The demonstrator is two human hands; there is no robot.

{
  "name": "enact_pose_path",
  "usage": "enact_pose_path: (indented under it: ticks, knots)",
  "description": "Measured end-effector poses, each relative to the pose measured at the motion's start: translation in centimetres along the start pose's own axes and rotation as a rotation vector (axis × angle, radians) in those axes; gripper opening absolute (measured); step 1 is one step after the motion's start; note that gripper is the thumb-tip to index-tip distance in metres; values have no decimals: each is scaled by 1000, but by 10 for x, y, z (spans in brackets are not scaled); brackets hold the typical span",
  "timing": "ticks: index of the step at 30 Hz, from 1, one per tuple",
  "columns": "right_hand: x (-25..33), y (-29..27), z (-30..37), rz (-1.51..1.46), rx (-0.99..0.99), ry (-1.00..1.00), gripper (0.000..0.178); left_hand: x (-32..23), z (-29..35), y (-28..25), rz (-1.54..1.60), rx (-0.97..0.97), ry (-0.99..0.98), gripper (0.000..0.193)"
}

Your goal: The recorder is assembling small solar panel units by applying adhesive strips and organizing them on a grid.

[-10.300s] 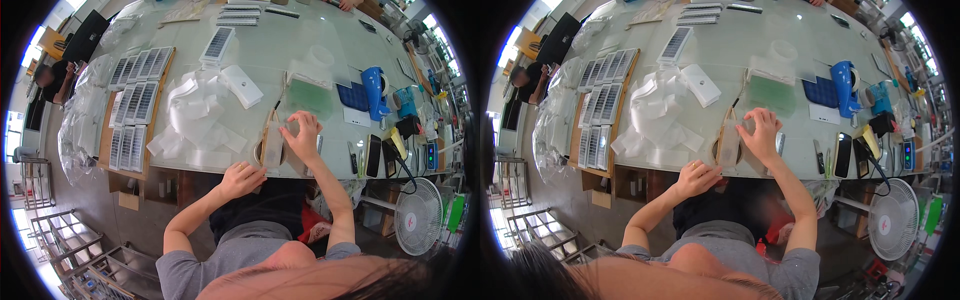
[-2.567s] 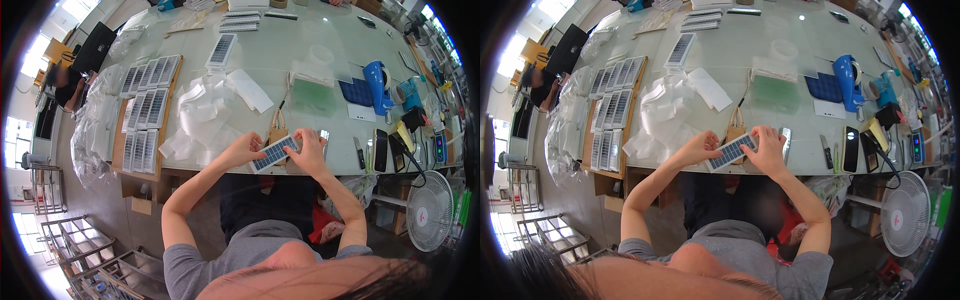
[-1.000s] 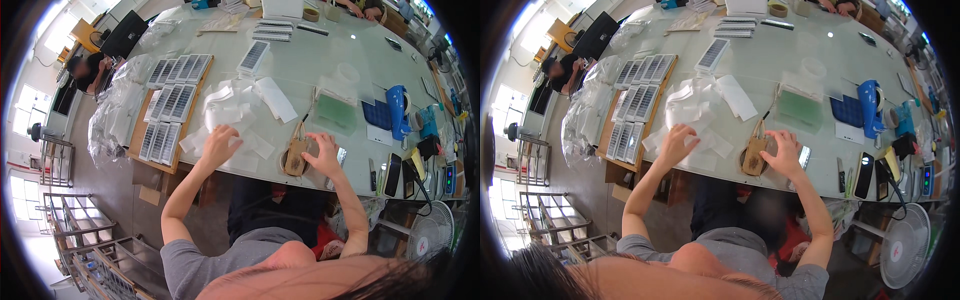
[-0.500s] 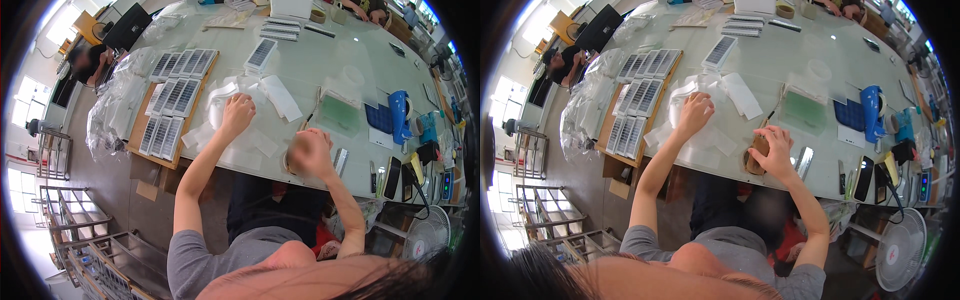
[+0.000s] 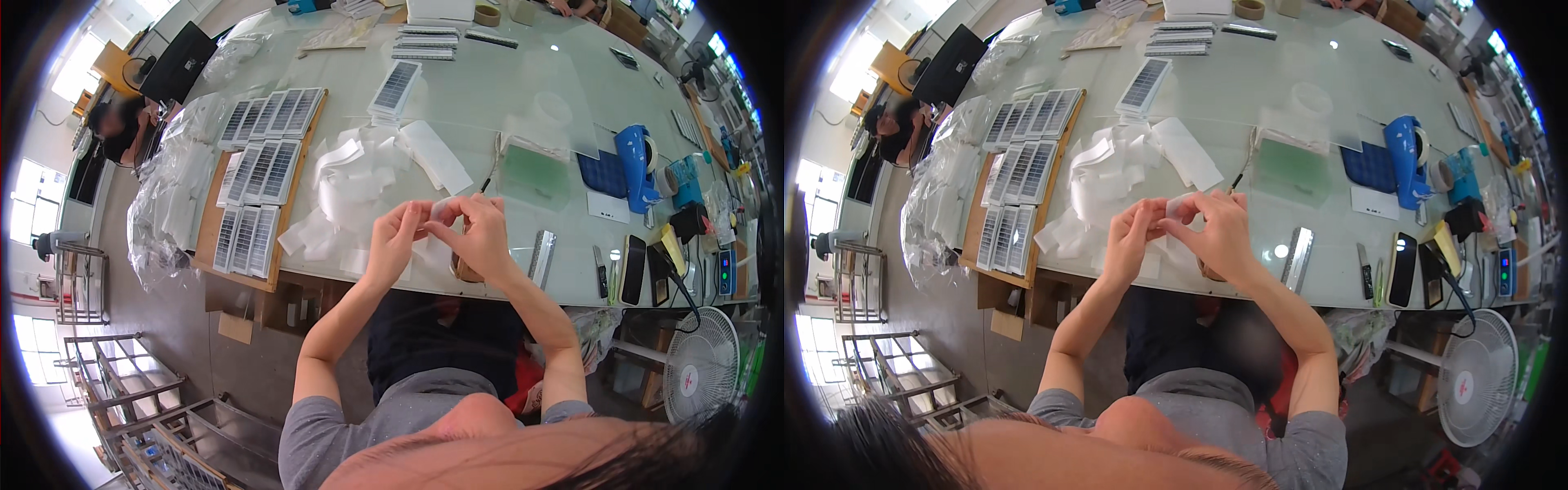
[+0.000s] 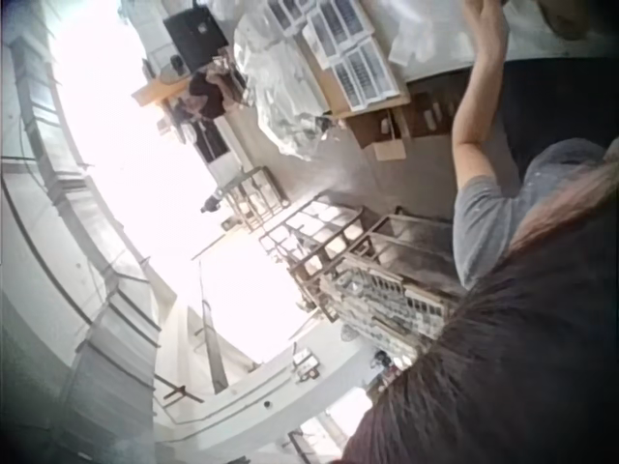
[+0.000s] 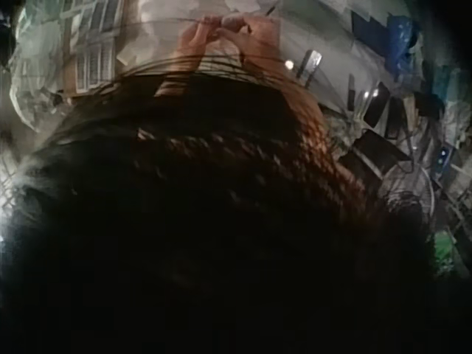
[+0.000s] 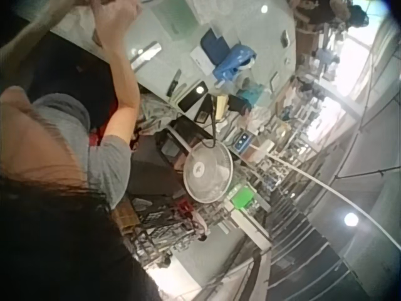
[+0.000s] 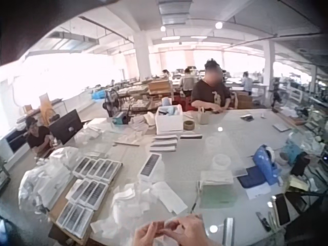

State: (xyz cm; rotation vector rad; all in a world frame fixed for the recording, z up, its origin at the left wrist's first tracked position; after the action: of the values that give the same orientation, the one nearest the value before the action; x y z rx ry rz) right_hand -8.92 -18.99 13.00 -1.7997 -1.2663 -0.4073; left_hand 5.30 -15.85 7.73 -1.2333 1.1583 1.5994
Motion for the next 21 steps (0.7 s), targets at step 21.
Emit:
enact_pose_path:
  ticks: [21]
  knots:
    - [-35,-36,71,-307,447,414,8,-16,10,-30,-1031,-229,931,38]
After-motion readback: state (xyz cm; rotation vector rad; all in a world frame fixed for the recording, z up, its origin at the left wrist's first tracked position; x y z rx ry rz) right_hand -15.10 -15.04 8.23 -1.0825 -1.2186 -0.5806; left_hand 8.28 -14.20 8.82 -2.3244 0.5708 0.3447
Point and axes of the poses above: each hand's wrist, its own z-axis away from the middle knuckle, its own y-axis out of the palm, x = y × z, the point moved 7 cm from there along -z, towards the middle knuckle, and after that the axes turned 11 degrees about -x, right-handed, at the moved point
